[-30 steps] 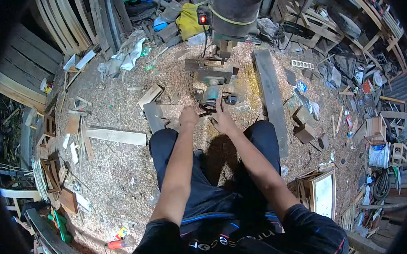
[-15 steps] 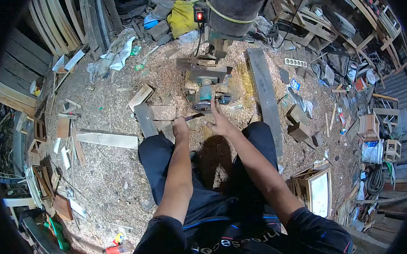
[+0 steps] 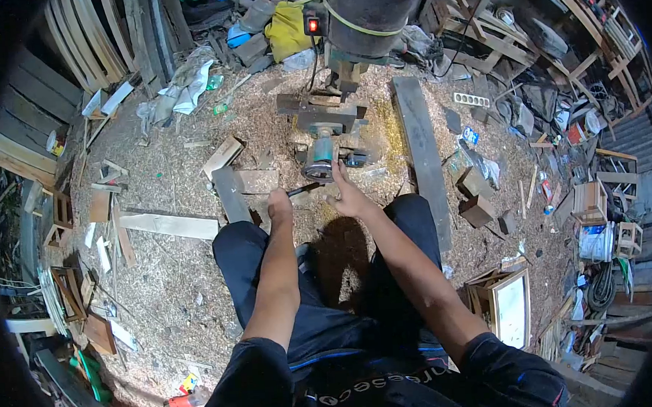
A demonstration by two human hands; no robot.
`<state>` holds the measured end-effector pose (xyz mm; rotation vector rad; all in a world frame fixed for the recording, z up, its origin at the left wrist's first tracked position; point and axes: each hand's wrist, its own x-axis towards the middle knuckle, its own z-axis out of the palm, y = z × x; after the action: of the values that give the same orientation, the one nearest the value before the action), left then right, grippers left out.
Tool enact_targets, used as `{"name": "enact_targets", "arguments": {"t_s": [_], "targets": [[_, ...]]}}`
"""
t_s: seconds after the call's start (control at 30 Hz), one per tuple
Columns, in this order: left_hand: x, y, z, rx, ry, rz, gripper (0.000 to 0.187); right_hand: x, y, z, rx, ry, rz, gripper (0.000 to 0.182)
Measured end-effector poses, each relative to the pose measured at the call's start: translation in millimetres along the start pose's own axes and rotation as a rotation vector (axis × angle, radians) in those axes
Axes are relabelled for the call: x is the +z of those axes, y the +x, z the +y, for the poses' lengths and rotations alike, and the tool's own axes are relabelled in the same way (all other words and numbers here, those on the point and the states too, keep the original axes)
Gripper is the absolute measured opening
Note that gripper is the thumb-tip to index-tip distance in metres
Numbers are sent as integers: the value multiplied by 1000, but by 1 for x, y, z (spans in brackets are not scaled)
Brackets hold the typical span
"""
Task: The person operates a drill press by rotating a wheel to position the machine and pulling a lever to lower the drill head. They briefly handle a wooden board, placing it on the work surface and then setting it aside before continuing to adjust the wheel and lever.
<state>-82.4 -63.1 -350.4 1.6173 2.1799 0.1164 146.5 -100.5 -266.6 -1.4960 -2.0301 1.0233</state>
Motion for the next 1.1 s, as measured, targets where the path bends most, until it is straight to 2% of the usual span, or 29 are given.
{"name": "enact_targets", "arguments": {"t_s": [0.1, 0.2, 0.27, 0.33, 0.37, 0.47, 0.53, 0.67, 0.73, 0.77, 0.8, 0.87, 1.0, 1.07, 1.1], "targets": [[-4, -14, 8, 32, -52, 57, 17, 0, 1, 0, -17, 22, 26, 102], [-15, -28, 24, 157, -289, 198, 17, -3, 3, -5, -43, 101, 111, 94], [-51, -41, 40, 285, -320, 119, 25, 0, 0, -5, -61, 151, 185, 88], [-80, -64, 59, 346, -493, 202, 26, -5, 1, 3, -104, 162, 278, 83], [-100, -63, 74, 394, -587, 259, 27, -21, -5, -11, -90, 248, 284, 74], [-157, -53, 114, 668, -704, 547, 24, -75, 1, -33, -109, 240, 509, 63], [-234, -66, 160, 740, -765, 676, 24, -134, 25, -43, -89, 119, 767, 47], [-370, -79, 261, 1049, -909, 1104, 24, -293, 43, -161, -315, 478, 948, 33], [-416, -77, 307, 1171, -891, 1165, 21, -351, 57, -210, -386, 348, 1143, 31], [-432, -74, 326, 1213, -851, 1197, 19, -373, 69, -224, -443, 402, 1141, 30], [-444, -71, 342, 1219, -787, 1180, 18, -395, 82, -233, -499, 456, 1136, 29], [-452, -68, 369, 1220, -828, 1006, 18, -423, 101, -249, -527, 459, 1142, 29], [-455, -80, 377, 992, -593, 1020, 19, -473, 165, -237, -497, 356, 1203, 31], [-453, -78, 376, 984, -592, 983, 18, -504, 199, -230, -351, 225, 1173, 44], [-453, -79, 374, 998, -548, 1001, 18, -513, 214, -222, -267, 213, 1140, 56]]}}
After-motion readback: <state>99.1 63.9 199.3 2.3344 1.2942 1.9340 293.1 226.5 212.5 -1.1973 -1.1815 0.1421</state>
